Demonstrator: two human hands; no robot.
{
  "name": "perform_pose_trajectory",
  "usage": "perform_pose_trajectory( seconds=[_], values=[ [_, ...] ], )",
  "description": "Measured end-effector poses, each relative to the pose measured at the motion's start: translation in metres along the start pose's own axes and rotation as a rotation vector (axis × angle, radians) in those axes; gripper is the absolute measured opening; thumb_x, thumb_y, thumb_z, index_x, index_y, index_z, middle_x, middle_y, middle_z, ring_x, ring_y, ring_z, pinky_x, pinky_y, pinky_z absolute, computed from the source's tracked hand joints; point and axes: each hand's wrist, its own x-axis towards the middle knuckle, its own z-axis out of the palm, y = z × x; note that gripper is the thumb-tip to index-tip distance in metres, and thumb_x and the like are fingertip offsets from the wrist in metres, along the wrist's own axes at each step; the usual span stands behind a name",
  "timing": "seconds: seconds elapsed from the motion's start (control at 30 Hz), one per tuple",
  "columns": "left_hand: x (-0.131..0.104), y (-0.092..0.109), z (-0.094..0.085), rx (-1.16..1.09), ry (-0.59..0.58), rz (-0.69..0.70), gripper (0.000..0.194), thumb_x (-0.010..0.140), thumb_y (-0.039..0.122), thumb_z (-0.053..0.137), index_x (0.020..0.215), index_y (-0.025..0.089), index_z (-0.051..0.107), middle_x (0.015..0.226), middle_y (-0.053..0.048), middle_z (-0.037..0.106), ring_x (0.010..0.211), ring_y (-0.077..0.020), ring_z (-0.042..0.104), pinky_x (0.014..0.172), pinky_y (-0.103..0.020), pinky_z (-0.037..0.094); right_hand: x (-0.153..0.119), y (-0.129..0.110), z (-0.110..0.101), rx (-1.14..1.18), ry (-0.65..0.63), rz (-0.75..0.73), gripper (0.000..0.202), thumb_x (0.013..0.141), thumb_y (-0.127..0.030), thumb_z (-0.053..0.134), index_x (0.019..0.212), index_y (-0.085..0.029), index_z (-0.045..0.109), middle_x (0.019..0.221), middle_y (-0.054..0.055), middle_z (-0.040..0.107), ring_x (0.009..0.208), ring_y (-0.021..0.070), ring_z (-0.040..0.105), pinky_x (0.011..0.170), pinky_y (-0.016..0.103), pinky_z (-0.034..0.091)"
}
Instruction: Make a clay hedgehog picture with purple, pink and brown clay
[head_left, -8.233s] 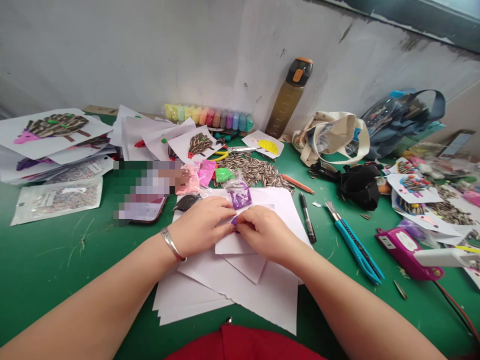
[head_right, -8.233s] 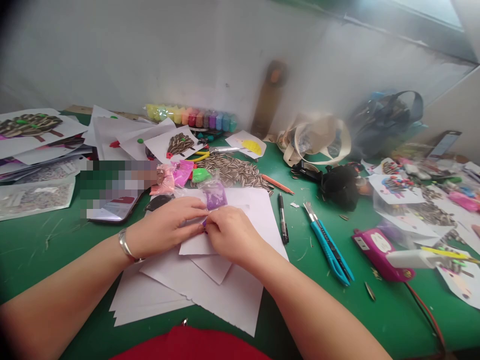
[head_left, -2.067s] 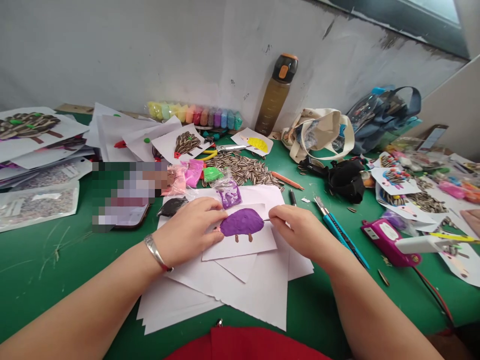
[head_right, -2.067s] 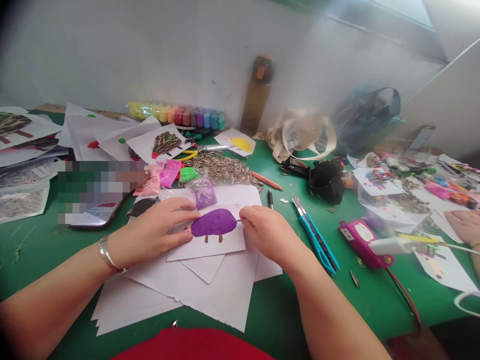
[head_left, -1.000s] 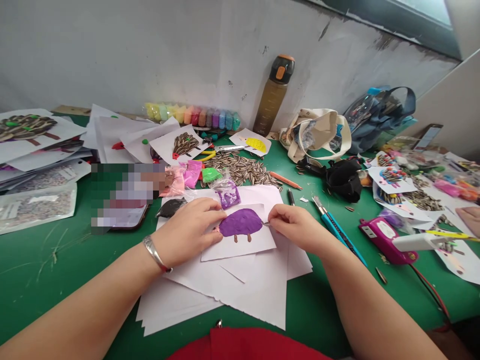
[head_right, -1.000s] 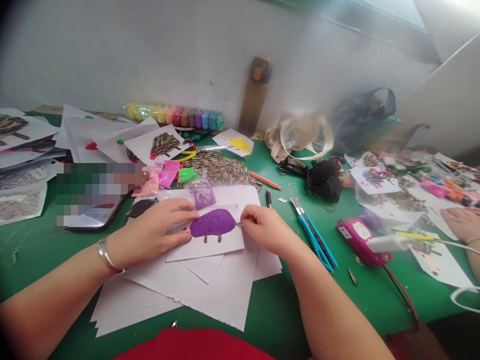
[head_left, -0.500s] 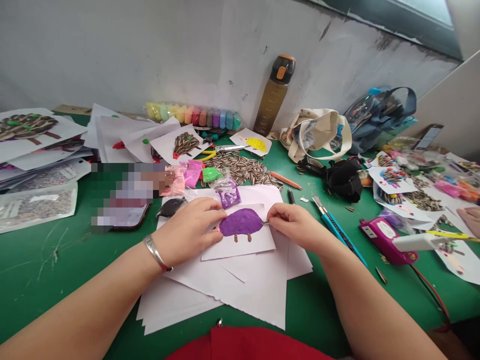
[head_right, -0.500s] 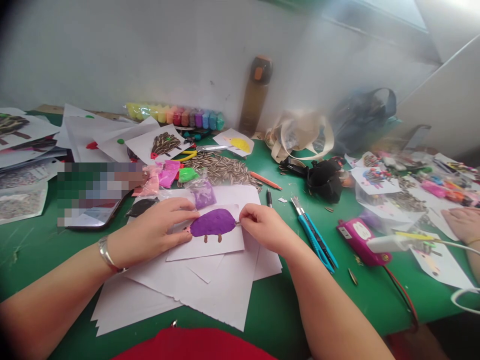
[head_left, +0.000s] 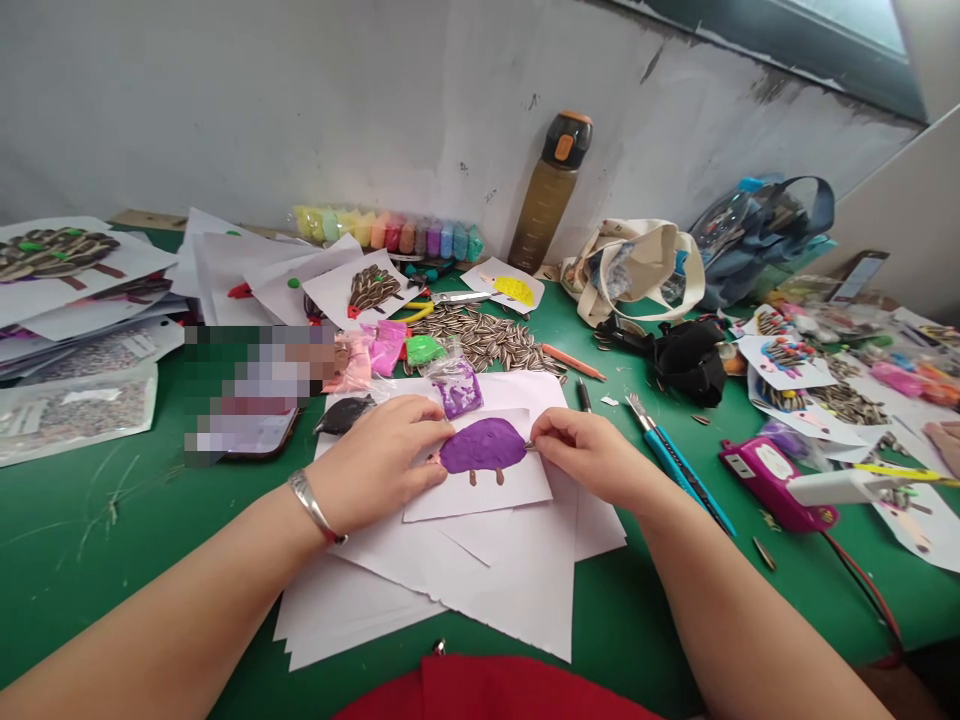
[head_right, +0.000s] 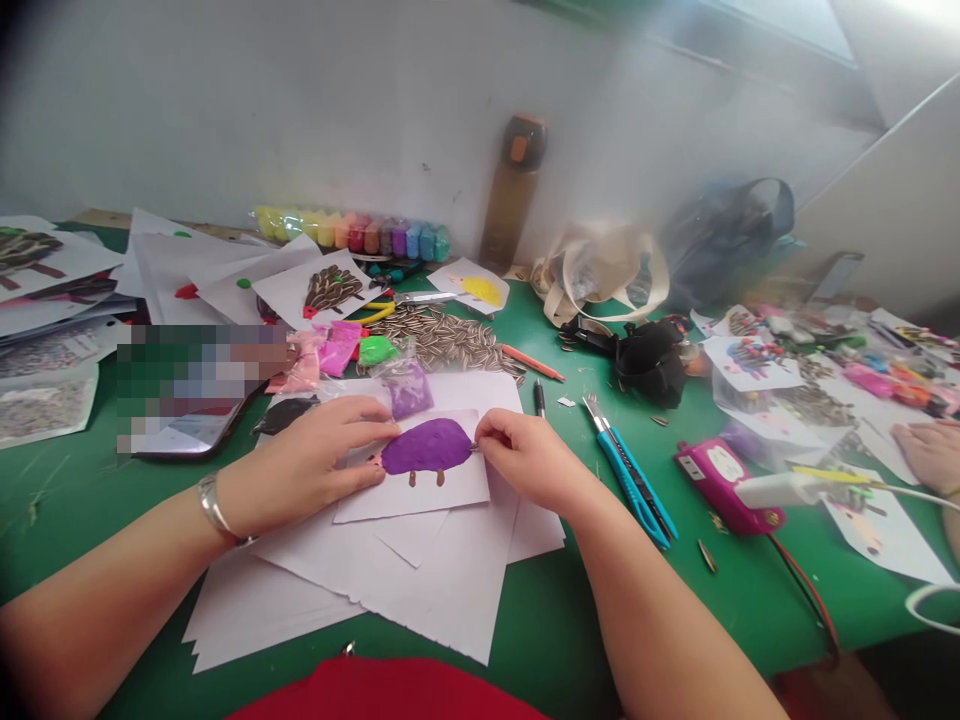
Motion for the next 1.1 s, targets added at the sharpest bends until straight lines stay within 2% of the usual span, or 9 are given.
perform_pose_trajectory(
  seconds=[0.13,0.33,0.5,0.7,0.9,1.1],
  values=[
    [-0.0001,0.0003,0.0002,0.0,-0.004,-0.008,0.03,0.086,0.028,0.059,0.113,0.02,0.068,0.116,-0.011,0.06,0.108,-0.0275,0.055,0.096,-0.042,0.044,-0.0002,-0.0008,0.0005,-0.093,0.037,0.006,0.016,0.087,-0.027,0.046,0.081,-0.024,0.06,0.071,-0.003,0.059,0.065,0.0144,0.049,0.058,0.026,0.033],
    [-0.0007,-0.0017,0.001,-0.003,-0.005,-0.004,0.03,0.086,0.028,0.059,0.114,0.02,0.068,0.116,-0.01,0.059,0.109,-0.0272,0.054,0.097,-0.042,0.044,-0.0005,0.0013,-0.0009,0.0,-0.003,0.01,0.015,0.087,-0.028,0.047,0.082,-0.024,0.061,0.071,-0.004,0.059,0.065,0.0136,0.048,0.058,0.025,0.035],
    [-0.0002,-0.0032,0.0026,-0.009,0.01,-0.002,0.03,0.086,0.029,0.06,0.113,0.02,0.068,0.116,-0.01,0.059,0.11,-0.0282,0.054,0.098,-0.043,0.044,0.0009,0.0001,0.0006,-0.114,0.023,0.016,0.016,0.086,-0.025,0.046,0.079,-0.025,0.061,0.068,-0.004,0.058,0.063,0.0136,0.048,0.057,0.025,0.033],
    [-0.0001,-0.0024,0.0021,-0.009,0.005,-0.003,0.03,0.086,0.029,0.06,0.114,0.02,0.067,0.117,-0.01,0.059,0.11,-0.0284,0.054,0.097,-0.044,0.044,0.0034,0.002,0.0005,0.044,0.006,0.026,0.015,0.084,-0.026,0.048,0.079,-0.024,0.062,0.066,-0.004,0.056,0.061,0.0127,0.046,0.054,0.024,0.032],
    [-0.0013,-0.0007,0.0005,-0.016,-0.004,-0.007,0.032,0.086,0.027,0.059,0.115,0.019,0.067,0.117,-0.011,0.058,0.11,-0.028,0.053,0.098,-0.044,0.043,0.0034,0.0026,0.0025,-0.027,0.015,0.033,0.015,0.081,-0.023,0.048,0.076,-0.024,0.062,0.066,-0.004,0.057,0.062,0.0134,0.047,0.056,0.025,0.033],
    [-0.0008,-0.0022,-0.0021,-0.021,-0.038,0.01,0.031,0.089,0.032,0.056,0.114,0.019,0.067,0.116,-0.011,0.059,0.109,-0.0279,0.054,0.098,-0.044,0.043,0.0042,0.0064,-0.0016,0.197,0.006,0.088,0.014,0.082,-0.028,0.05,0.082,-0.023,0.063,0.065,-0.004,0.053,0.059,0.0122,0.044,0.053,0.025,0.032]
  ],
)
